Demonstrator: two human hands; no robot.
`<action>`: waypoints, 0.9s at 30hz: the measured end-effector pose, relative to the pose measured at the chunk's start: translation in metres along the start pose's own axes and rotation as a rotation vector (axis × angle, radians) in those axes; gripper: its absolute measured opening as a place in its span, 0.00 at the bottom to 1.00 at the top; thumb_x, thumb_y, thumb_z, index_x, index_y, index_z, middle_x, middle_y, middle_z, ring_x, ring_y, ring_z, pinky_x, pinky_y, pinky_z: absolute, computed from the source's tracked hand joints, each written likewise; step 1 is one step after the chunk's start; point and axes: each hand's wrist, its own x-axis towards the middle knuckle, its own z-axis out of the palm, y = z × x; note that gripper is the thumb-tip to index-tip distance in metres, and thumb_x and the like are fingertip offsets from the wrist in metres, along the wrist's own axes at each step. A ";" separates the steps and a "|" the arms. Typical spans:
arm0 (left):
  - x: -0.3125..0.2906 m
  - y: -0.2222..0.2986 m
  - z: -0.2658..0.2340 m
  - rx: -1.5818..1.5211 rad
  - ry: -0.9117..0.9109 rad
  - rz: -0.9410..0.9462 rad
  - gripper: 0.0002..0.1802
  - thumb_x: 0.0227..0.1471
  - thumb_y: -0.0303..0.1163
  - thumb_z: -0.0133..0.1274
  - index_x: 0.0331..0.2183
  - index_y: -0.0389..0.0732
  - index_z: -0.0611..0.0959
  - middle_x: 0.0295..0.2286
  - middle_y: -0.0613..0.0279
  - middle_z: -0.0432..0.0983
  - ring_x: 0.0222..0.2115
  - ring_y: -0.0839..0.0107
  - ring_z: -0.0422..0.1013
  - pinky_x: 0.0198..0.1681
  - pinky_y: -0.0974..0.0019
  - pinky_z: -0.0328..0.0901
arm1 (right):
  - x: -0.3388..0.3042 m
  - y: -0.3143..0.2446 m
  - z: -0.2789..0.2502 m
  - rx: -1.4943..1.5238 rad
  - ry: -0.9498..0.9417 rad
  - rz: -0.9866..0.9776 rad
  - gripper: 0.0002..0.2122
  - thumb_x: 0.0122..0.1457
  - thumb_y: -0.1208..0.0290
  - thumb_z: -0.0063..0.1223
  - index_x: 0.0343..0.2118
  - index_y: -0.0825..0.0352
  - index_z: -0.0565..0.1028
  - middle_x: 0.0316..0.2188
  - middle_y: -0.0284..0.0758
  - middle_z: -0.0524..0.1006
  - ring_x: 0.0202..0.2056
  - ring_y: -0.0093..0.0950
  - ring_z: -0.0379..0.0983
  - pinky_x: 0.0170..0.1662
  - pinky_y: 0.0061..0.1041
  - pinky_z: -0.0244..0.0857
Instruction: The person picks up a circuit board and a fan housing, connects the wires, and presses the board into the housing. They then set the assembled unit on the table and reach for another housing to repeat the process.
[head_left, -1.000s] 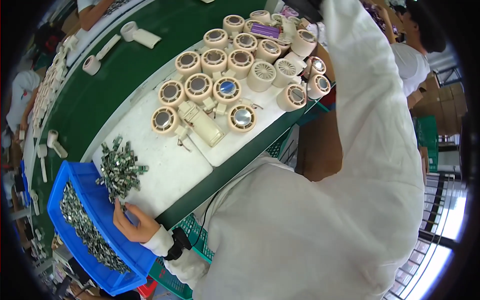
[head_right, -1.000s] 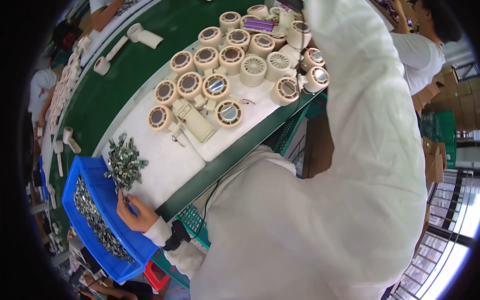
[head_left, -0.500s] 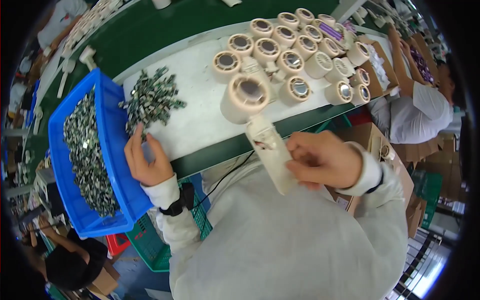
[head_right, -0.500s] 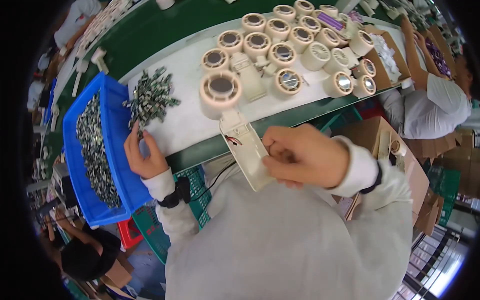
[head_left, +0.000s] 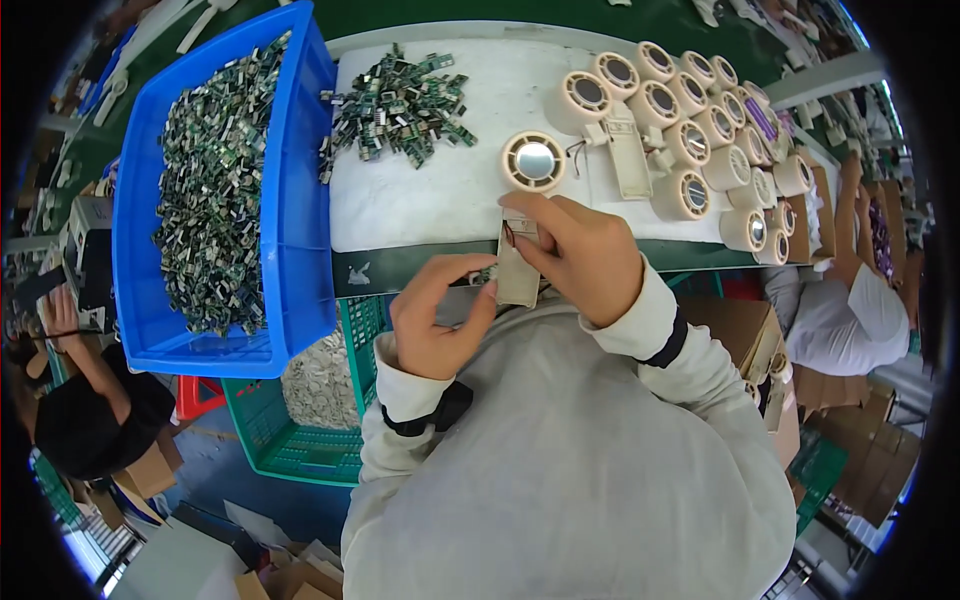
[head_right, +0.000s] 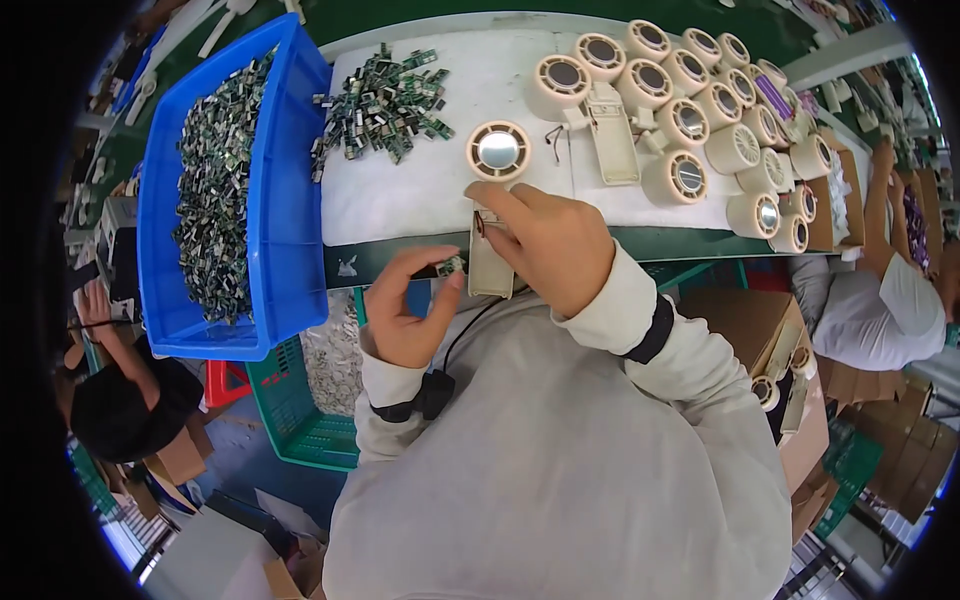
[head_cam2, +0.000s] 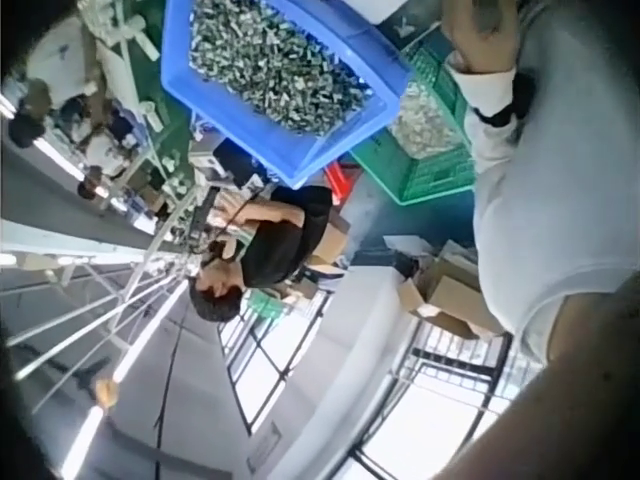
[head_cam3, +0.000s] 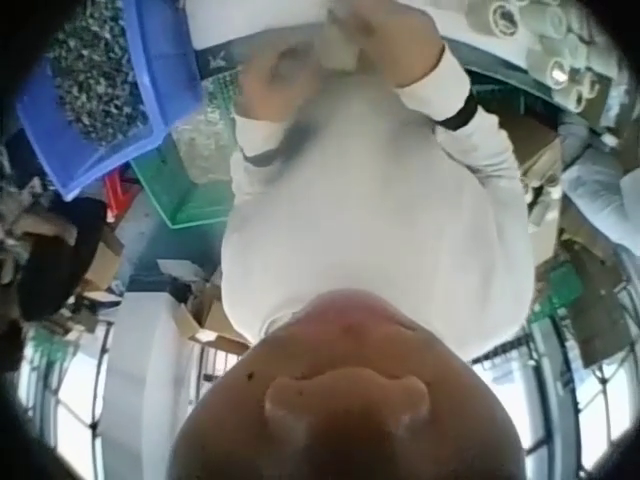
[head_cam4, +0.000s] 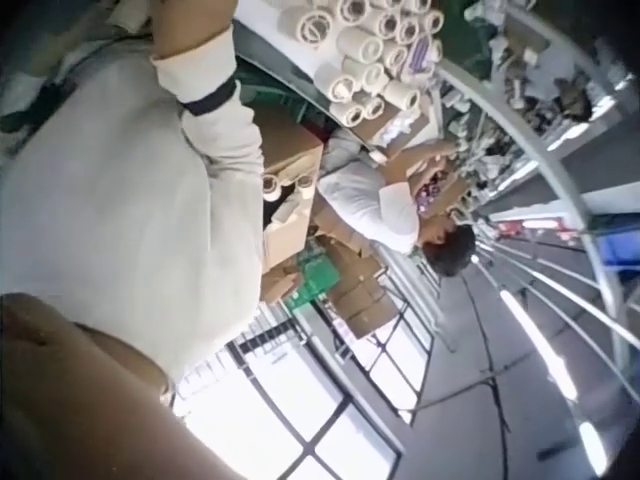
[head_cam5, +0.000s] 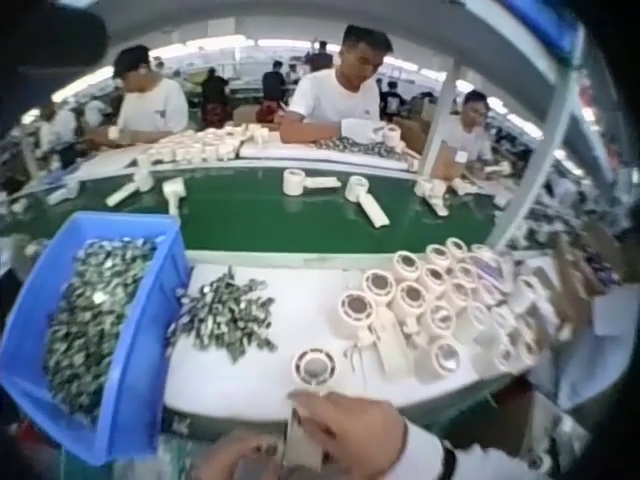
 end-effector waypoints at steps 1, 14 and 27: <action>0.002 0.001 -0.001 0.003 -0.037 0.018 0.15 0.47 0.16 0.61 0.41 0.34 0.83 0.35 0.53 0.81 0.35 0.64 0.77 0.41 0.67 0.70 | 0.004 0.004 0.002 -0.021 -0.011 -0.071 0.07 0.55 0.75 0.62 0.36 0.63 0.78 0.24 0.36 0.75 0.23 0.33 0.74 0.26 0.28 0.66; 0.023 -0.004 0.005 -0.374 -0.042 -0.391 0.16 0.57 0.18 0.57 0.48 0.34 0.81 0.38 0.59 0.81 0.38 0.72 0.79 0.43 0.71 0.72 | 0.014 0.018 0.010 0.072 -0.046 -0.160 0.09 0.56 0.77 0.60 0.40 0.65 0.82 0.26 0.37 0.79 0.24 0.32 0.75 0.28 0.29 0.69; 0.023 -0.009 0.007 -0.382 -0.059 -0.401 0.18 0.60 0.18 0.53 0.53 0.33 0.79 0.43 0.56 0.78 0.43 0.72 0.76 0.48 0.71 0.71 | 0.014 0.018 0.007 0.330 -0.063 0.037 0.07 0.54 0.75 0.63 0.36 0.67 0.82 0.14 0.31 0.67 0.16 0.21 0.60 0.22 0.23 0.55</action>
